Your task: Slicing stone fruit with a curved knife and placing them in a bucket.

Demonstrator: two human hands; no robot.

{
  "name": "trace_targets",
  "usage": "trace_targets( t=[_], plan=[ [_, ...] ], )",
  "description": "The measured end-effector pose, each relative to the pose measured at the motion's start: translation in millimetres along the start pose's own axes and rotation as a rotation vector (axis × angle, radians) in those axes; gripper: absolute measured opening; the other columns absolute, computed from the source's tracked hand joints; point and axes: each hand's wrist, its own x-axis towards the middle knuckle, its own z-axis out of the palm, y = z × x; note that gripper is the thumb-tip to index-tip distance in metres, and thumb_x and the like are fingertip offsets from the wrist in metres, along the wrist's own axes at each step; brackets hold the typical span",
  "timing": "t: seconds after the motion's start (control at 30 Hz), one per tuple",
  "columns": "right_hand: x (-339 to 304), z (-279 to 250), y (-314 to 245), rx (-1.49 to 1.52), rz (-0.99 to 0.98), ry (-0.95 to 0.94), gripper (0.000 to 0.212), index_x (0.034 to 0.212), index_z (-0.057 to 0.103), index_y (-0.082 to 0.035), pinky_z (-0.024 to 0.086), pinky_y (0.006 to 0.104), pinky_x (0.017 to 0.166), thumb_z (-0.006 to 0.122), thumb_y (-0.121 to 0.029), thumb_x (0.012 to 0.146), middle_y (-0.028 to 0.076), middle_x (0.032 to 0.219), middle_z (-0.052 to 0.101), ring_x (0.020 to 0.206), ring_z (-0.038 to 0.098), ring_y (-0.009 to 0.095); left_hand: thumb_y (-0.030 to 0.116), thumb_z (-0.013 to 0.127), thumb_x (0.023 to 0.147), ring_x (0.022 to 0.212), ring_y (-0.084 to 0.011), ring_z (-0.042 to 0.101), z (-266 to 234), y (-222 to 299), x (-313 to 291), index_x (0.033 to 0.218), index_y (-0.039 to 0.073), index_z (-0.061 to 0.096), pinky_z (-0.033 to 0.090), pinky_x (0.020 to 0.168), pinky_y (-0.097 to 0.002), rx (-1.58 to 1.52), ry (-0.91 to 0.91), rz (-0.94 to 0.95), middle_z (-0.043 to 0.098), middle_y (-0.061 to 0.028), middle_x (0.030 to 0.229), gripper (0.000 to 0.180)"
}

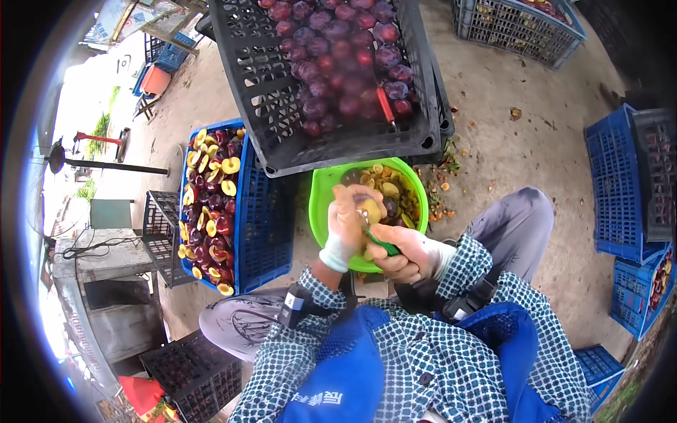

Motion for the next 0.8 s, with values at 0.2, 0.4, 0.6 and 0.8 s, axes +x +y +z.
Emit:
trace_targets(
  t=[0.2, 0.4, 0.6, 0.8],
  plan=[
    [3.0, 12.7, 7.2, -0.181, -0.16, 0.064, 0.043, 0.099, 0.062, -0.015, 0.023, 0.0278, 0.042, 0.052, -0.052, 0.118, -0.007, 0.064, 0.041, 0.047, 0.03, 0.007, 0.082, 0.04, 0.111, 0.096, -0.0256, 0.073, -10.7, -35.0, 20.8, 0.116, 0.007, 0.07, 0.062, 0.088, -0.0403, -0.618, 0.212, -0.315, 0.075, -0.0102, 0.102, 0.081],
    [2.0, 16.1, 8.3, -0.583, -0.278, 0.277, 0.035, 0.116, 0.072, -0.006, 0.038, 0.0267, 0.059, 0.063, -0.041, 0.116, -0.007, 0.08, 0.056, 0.068, 0.047, 0.005, 0.055, 0.063, 0.112, 0.108, -0.0316, 0.078, -34.9, -63.3, 74.0, 0.118, 0.008, 0.078, 0.065, 0.093, -0.0472, 0.512, 0.031, -0.041, 0.08, -0.0144, 0.122, 0.05],
    [4.3, -1.7, -7.6, -0.447, -0.524, 0.614, 0.031, 0.11, 0.066, -0.008, 0.037, 0.0274, 0.045, 0.061, -0.037, 0.116, -0.004, 0.07, 0.056, 0.051, 0.046, 0.008, 0.042, 0.07, 0.105, 0.113, -0.0394, 0.078, -27.1, -88.8, 101.2, 0.146, 0.018, 0.073, 0.06, 0.1, -0.05, 1.352, -0.291, 0.03, 0.081, -0.0185, 0.122, 0.047],
    [19.0, -60.2, -7.7, -0.732, -0.655, 1.096, 0.042, 0.116, 0.071, -0.001, 0.053, 0.0427, 0.064, 0.065, -0.042, 0.111, 0.017, 0.081, 0.071, 0.068, 0.069, 0.03, 0.042, 0.071, 0.105, 0.122, -0.0394, 0.075, -33.5, -89.9, 82.9, 0.145, 0.02, 0.075, 0.059, 0.104, -0.0489, 1.229, -0.3, 0.087, 0.078, -0.0167, 0.135, 0.045]
  ],
)
